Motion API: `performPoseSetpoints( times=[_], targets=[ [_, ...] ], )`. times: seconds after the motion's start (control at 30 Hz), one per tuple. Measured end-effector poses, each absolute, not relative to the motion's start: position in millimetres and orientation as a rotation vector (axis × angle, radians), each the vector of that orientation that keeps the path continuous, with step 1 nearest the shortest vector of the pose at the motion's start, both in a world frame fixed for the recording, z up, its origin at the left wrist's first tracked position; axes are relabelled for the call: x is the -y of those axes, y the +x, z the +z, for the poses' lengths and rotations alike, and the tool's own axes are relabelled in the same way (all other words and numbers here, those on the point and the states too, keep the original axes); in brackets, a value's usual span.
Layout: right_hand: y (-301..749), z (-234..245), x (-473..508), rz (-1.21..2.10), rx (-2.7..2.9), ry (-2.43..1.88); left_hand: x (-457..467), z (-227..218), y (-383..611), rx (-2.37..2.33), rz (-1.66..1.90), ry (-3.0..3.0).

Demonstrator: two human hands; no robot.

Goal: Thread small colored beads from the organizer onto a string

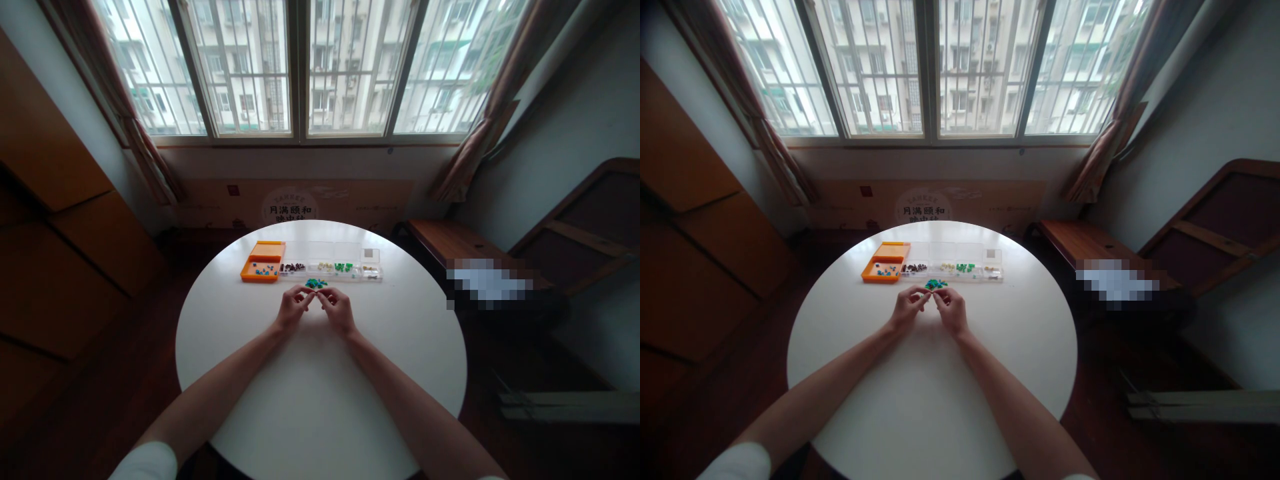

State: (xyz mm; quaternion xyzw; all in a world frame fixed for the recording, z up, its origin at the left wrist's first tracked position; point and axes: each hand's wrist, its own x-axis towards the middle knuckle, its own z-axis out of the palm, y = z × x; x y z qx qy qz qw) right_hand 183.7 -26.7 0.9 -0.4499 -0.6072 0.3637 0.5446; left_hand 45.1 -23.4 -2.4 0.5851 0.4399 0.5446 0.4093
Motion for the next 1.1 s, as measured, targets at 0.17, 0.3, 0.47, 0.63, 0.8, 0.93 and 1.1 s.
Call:
performPoseSetpoints(
  times=[0.17,0.3,0.47,0.63,0.8,0.93,1.1],
  targets=[
    [184.4,1.9,27.3,0.799,1.437,-1.086,21.8,-3.0,44.2,-1.139,1.419,1.41],
    [184.0,1.9,26.8,0.783,1.456,-1.059,21.0,-3.0,43.8,-1.151,1.426,1.386],
    [183.7,1.9,26.8,0.803,1.474,-1.027,22.4,-1.1,44.7,-1.133,1.423,1.384],
    [183.9,1.4,26.4,0.849,1.458,-1.015,23.5,0.4,45.0,-1.124,1.417,1.393],
    [183.0,-1.2,25.8,0.88,1.442,-1.022,24.4,2.7,45.0,-1.132,1.407,1.394],
    [182.1,0.2,27.0,0.912,1.433,-1.024,24.6,3.0,44.7,-1.127,1.424,1.383],
    [181.5,2.3,28.0,0.943,1.449,-1.022,22.4,-1.1,43.4,-1.126,1.461,1.351]
  ],
)
